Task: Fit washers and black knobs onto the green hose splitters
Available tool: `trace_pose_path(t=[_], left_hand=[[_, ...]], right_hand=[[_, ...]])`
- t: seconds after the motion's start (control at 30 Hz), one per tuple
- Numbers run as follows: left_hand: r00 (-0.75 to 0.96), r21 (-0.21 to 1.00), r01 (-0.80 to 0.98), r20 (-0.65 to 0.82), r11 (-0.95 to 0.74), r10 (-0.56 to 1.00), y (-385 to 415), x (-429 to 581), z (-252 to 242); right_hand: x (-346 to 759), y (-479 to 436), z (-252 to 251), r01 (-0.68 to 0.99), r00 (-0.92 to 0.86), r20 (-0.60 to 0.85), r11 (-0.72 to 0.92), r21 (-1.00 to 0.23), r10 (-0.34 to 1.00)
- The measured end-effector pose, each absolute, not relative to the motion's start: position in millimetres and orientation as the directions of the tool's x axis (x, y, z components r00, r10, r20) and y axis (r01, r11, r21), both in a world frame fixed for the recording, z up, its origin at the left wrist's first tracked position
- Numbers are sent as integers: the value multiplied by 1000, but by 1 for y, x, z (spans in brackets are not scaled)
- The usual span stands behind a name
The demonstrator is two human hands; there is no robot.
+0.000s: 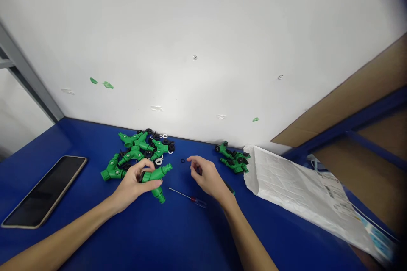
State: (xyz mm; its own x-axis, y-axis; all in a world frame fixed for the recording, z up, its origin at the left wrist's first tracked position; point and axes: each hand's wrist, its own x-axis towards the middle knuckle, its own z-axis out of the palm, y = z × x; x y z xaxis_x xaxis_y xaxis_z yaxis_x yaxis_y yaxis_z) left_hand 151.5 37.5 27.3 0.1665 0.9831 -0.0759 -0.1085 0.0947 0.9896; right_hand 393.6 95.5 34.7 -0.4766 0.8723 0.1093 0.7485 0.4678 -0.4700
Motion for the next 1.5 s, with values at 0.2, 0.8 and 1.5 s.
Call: trace_pose_path(t=[0.2,0.8,1.5], left_hand=[[298,986,146,35,-82,954,30,157,21],[307,946,275,85,-173,948,26,160,20],[374,920,308,117,-242,920,22,163,22]], right_hand=[[375,71,37,133,-435,192,274,-953,880],[368,63,36,-68,-466,181,169,-983,866],[367,57,42,105,-562,282,406,-908,778]])
